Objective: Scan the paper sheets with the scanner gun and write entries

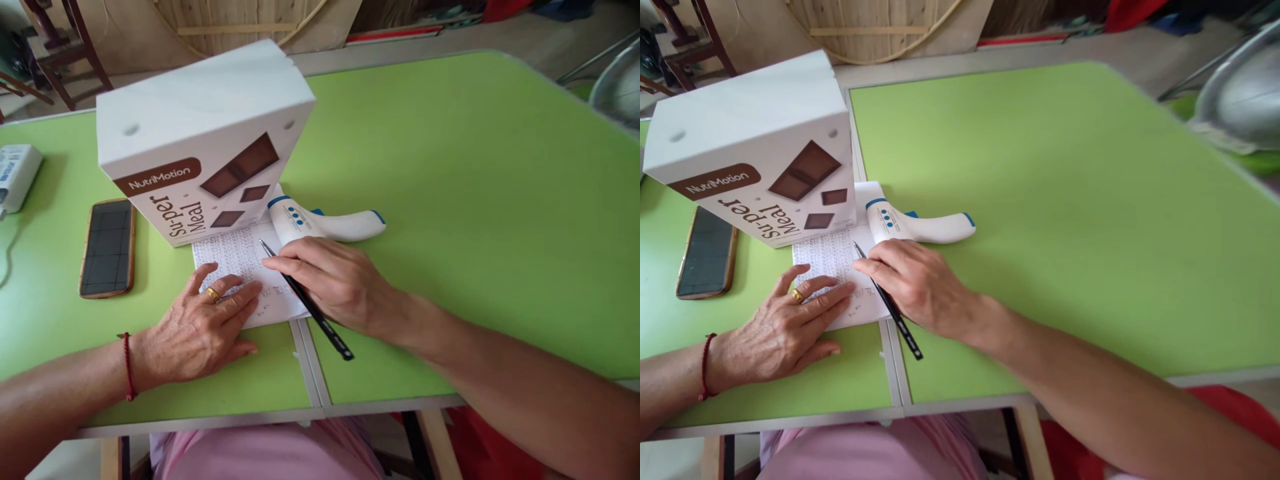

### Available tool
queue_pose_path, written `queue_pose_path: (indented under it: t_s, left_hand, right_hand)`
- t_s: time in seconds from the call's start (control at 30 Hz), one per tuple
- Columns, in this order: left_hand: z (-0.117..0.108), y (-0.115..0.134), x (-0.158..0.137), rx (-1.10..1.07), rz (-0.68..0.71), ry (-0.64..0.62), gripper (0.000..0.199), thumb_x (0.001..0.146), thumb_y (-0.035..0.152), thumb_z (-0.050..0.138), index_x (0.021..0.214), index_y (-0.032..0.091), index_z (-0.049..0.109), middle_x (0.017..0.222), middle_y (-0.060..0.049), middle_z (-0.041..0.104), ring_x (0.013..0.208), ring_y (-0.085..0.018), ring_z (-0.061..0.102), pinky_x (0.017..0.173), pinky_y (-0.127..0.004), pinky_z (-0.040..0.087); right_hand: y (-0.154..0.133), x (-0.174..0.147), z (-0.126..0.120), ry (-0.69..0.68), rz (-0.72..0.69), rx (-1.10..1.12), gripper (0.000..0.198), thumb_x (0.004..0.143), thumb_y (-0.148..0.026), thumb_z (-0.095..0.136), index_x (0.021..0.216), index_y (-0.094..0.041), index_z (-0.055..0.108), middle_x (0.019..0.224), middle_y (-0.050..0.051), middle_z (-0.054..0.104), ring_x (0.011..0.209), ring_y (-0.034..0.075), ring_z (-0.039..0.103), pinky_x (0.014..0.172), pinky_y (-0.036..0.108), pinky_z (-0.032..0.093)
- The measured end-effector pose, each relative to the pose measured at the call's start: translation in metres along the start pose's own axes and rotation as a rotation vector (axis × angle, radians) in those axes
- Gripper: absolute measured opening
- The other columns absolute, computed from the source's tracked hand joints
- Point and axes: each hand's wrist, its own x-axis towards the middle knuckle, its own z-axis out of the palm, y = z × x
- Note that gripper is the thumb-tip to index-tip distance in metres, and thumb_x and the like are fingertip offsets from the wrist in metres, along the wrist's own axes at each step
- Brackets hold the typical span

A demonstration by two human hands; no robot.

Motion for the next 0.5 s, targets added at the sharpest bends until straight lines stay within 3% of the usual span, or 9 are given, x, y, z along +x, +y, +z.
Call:
queue_pose_path:
  t_s: [0.17, 0.3, 0.4, 0.5]
  left_hand:
    - [-0.001, -0.005, 0.000, -0.024, 0.014, 0.001, 0.036, 0.101, 0.034, 0.042, 0.121, 0.010, 0.059, 0.135, -0.012, 0.060, 0.116, -0.029, 0.055, 0.103, -0.055, 0.034]
    - [0.000, -0.006, 0.000, -0.035, 0.004, 0.012, 0.031, 0.099, 0.029, 0.045, 0.121, 0.010, 0.058, 0.133, -0.012, 0.061, 0.115, -0.029, 0.056, 0.103, -0.054, 0.035]
    - [0.002, -0.006, 0.000, -0.061, 0.023, 0.047, 0.031, 0.099, 0.030, 0.046, 0.120, 0.010, 0.056, 0.130, -0.013, 0.062, 0.112, -0.029, 0.056, 0.101, -0.054, 0.036]
    - [-0.001, -0.009, -0.001, -0.145, 0.027, 0.235, 0.025, 0.098, 0.030, 0.048, 0.117, 0.014, 0.052, 0.113, -0.011, 0.065, 0.104, -0.025, 0.057, 0.094, -0.046, 0.043]
  right_hand:
    - [-0.005, 0.000, -0.001, -0.039, -0.032, -0.116, 0.030, 0.087, 0.001, 0.044, 0.105, -0.012, 0.064, 0.079, 0.008, 0.065, 0.074, 0.021, 0.062, 0.063, 0.034, 0.052]
    - [-0.001, 0.001, 0.001, 0.116, -0.016, -0.076, 0.031, 0.084, 0.001, 0.049, 0.107, -0.015, 0.062, 0.079, 0.007, 0.063, 0.072, 0.020, 0.061, 0.063, 0.033, 0.052]
    - [0.014, -0.001, 0.007, 0.271, 0.115, -0.151, 0.040, 0.079, 0.001, 0.053, 0.115, -0.016, 0.060, 0.090, 0.011, 0.063, 0.081, 0.024, 0.062, 0.069, 0.038, 0.055]
    - [0.031, -0.005, 0.014, 0.200, 0.315, -0.260, 0.049, 0.075, -0.005, 0.057, 0.124, -0.011, 0.056, 0.108, 0.020, 0.062, 0.098, 0.033, 0.062, 0.080, 0.050, 0.055]
